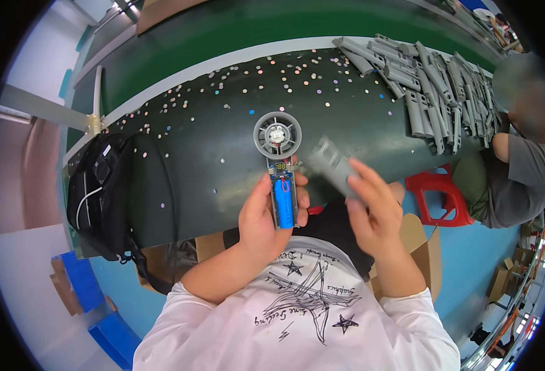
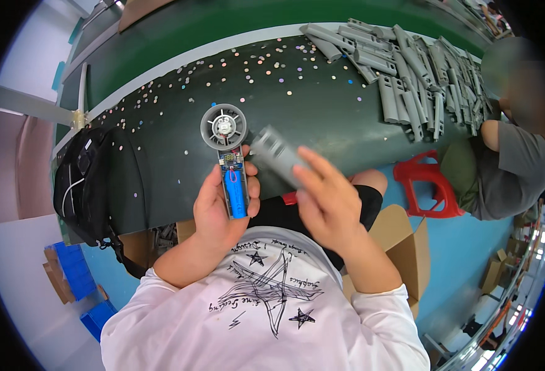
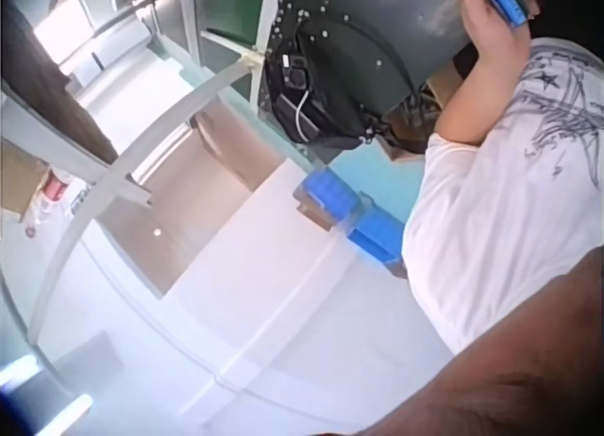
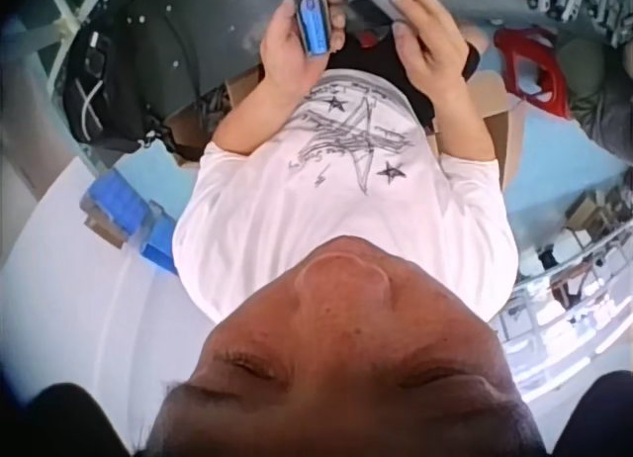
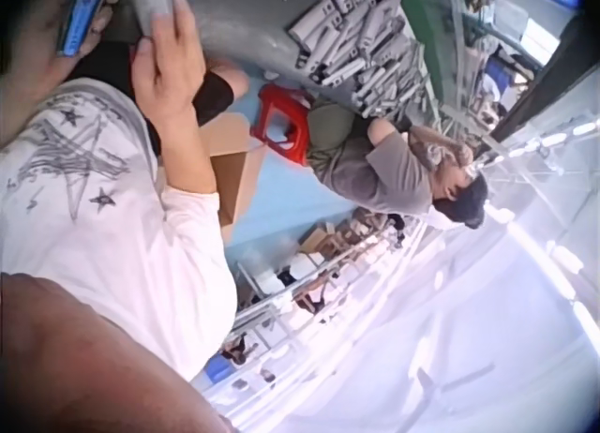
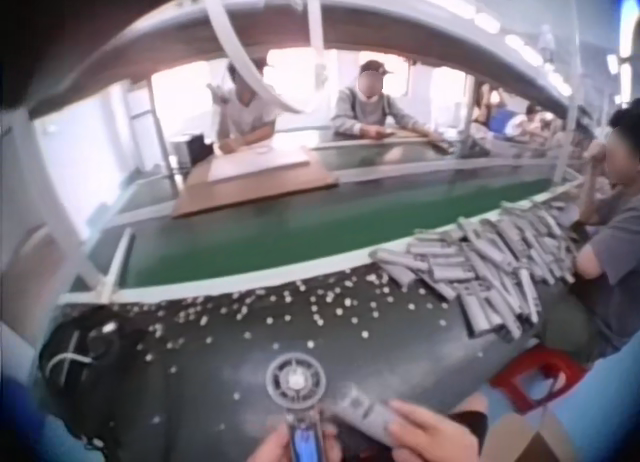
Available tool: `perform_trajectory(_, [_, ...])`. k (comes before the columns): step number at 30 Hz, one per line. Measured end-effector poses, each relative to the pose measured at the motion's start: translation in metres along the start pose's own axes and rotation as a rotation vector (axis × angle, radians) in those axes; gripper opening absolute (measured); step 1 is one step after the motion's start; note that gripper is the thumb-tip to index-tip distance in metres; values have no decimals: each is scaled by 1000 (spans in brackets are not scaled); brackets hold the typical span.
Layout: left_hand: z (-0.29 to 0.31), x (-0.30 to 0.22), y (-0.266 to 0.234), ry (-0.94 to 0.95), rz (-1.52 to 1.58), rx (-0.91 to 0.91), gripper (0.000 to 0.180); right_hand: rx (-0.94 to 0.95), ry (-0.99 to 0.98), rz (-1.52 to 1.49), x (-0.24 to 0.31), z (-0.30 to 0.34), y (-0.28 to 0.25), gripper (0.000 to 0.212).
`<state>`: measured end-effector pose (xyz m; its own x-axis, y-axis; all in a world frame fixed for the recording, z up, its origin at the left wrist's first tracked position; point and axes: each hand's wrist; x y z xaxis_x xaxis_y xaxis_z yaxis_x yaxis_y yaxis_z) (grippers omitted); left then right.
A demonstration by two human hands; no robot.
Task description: Assembling the outer casing and internal components of small handheld fans at a factory production line.
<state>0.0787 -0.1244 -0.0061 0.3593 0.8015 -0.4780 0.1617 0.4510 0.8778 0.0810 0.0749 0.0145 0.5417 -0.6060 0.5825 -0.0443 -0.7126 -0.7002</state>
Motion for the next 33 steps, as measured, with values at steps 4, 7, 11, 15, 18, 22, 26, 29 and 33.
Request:
perform_trajectory(4, [0,5,3,2,33,2,49,101,-137,-16,29,3,-2,43])
perform_trajectory(7, [-1,8,5,41,56,54,49,83,-139,-8,28,2,1,44])
perform_trajectory(11, [0,12,4,32,-41,-2,48,93,-177,34,28,0,4,45])
perform_trajectory(15, [0,13,5,53,-65,57,48,64,-196,87,27,1,6,45])
perform_trajectory(18, [0,13,13,50,-56,19,47,41,-199,121,26,1,8,45])
perform_trajectory(22, [0,18,9,80,-102,-4,47,43,-200,130,27,2,9,45])
perform_trajectory(26, [0,19,9,95,-108,6,47,50,-199,149,27,3,11,46])
perform_trajectory(29, [1,20,7,98,-99,24,47,49,-186,153,29,3,13,48])
perform_trajectory(33, [2,21,12,111,-87,-10,47,44,-182,159,28,4,15,48])
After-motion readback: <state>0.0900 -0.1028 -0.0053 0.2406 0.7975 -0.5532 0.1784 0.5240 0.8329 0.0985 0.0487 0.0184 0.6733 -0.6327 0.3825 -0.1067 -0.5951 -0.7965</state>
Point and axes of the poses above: each hand's wrist, its own z-axis away from the middle knuckle, its own y-axis out of the palm, x = y × z, and after that the axes turned 13 degrees about x, right-handed
